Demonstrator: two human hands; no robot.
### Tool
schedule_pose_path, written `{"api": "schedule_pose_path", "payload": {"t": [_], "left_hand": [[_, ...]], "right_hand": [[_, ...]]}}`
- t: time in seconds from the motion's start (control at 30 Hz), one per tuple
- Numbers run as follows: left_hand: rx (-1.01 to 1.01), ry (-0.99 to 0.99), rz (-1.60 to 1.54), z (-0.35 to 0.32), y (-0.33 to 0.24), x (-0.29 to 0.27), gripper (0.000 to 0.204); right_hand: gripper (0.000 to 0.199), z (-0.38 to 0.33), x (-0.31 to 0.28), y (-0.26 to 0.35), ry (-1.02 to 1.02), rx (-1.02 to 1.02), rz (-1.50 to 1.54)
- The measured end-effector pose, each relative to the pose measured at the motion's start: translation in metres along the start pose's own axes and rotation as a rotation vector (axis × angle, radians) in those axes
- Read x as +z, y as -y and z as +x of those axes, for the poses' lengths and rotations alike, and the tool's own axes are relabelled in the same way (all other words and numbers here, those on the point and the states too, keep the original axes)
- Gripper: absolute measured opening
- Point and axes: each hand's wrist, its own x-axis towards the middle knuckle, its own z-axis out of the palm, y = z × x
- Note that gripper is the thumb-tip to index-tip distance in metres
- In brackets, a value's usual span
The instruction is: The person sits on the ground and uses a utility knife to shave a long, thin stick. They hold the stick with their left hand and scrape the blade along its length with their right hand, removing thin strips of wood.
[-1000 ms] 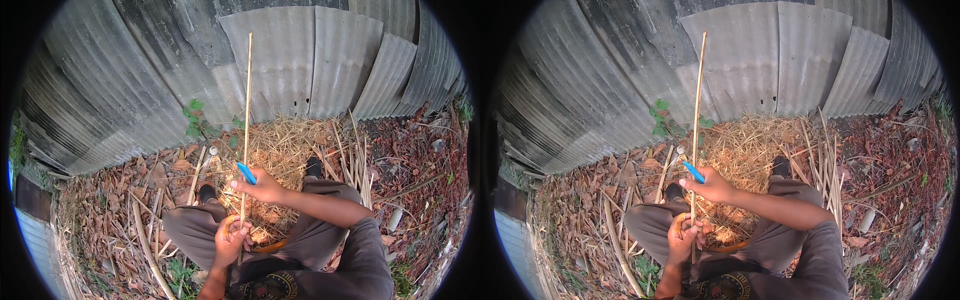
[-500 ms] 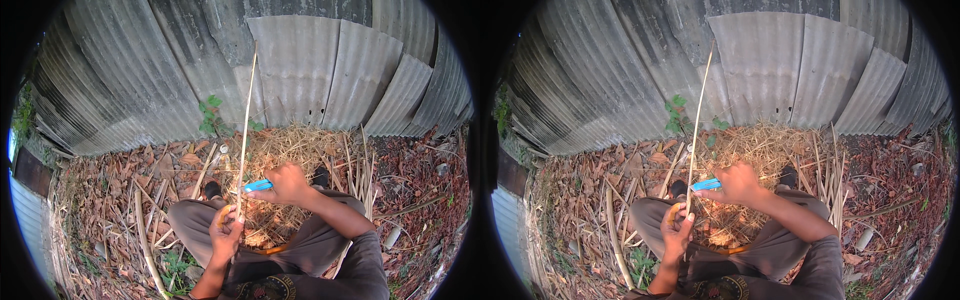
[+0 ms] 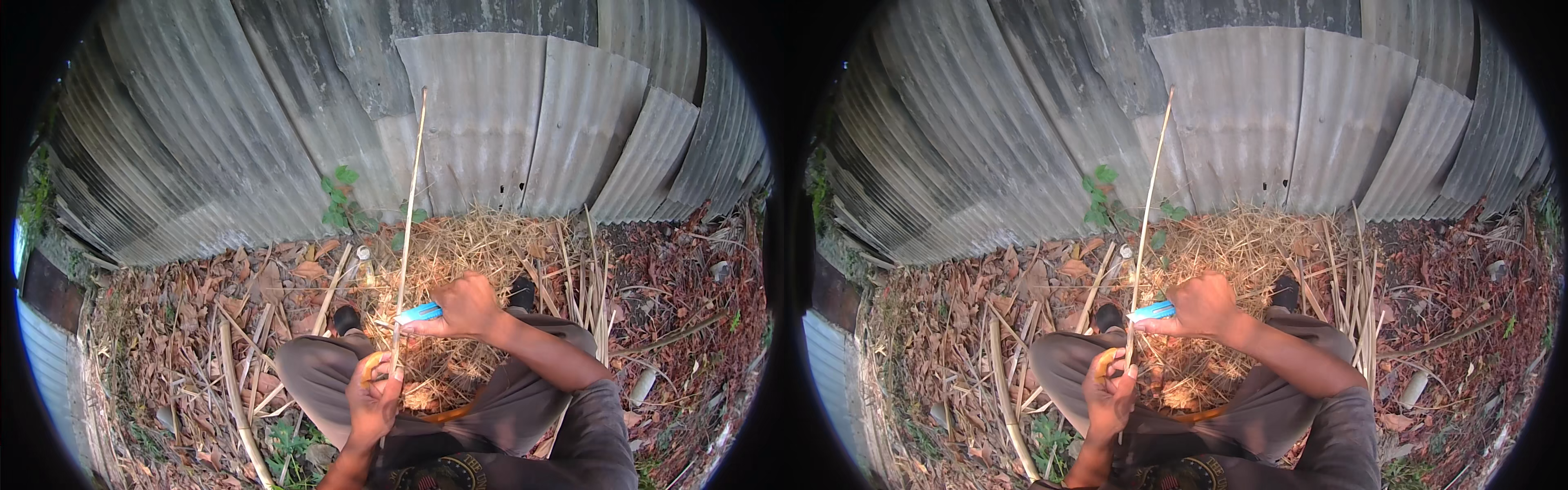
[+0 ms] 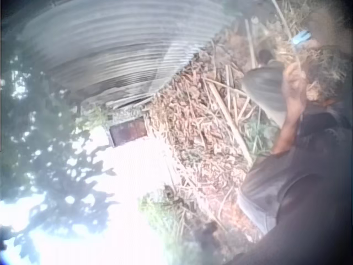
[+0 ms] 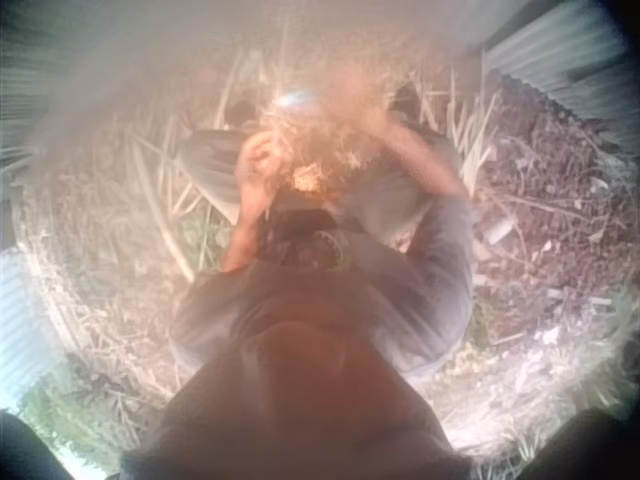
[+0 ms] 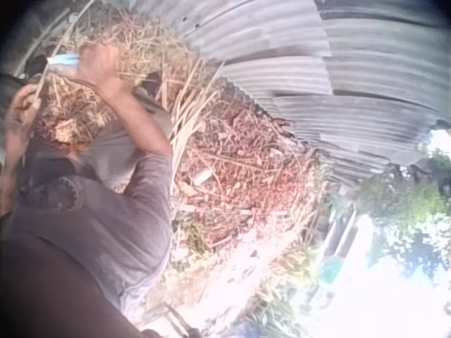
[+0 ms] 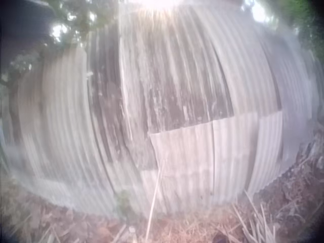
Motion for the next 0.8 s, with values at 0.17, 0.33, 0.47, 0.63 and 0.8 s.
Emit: {"api": "schedule_pose_path", "payload": {"t": [0.17, 0.33, 0.47, 0.63, 0.8], "left_hand": [[0.001, 0.057, -0.023, -0.012, 0.006, -0.010, 0.035], [-0.015, 0.032, -0.024, -0.019, 0.008, -0.013, 0.034], [-0.011, 0.017, 0.028, -0.025, 0.011, -0.016, 0.034], [-0.070, 0.127, -0.033, -0.054, 0.014, -0.028, 0.036], [-0.070, 0.044, -0.002, -0.051, 0.009, -0.036, 0.037]], "right_hand": [[0.079, 0.012, -0.006, -0.023, -0.022, 0.112, -0.006], [0.078, 0.003, 0.005, -0.017, -0.088, 0.059, 0.001], [0.079, 0.005, 0.004, -0.022, -0.067, 0.066, -0.034], [0.080, 0.021, -0.013, -0.081, -0.163, 0.405, -0.076], [0.080, 0.003, -0.005, -0.016, 0.093, 0.188, -0.007]]}}
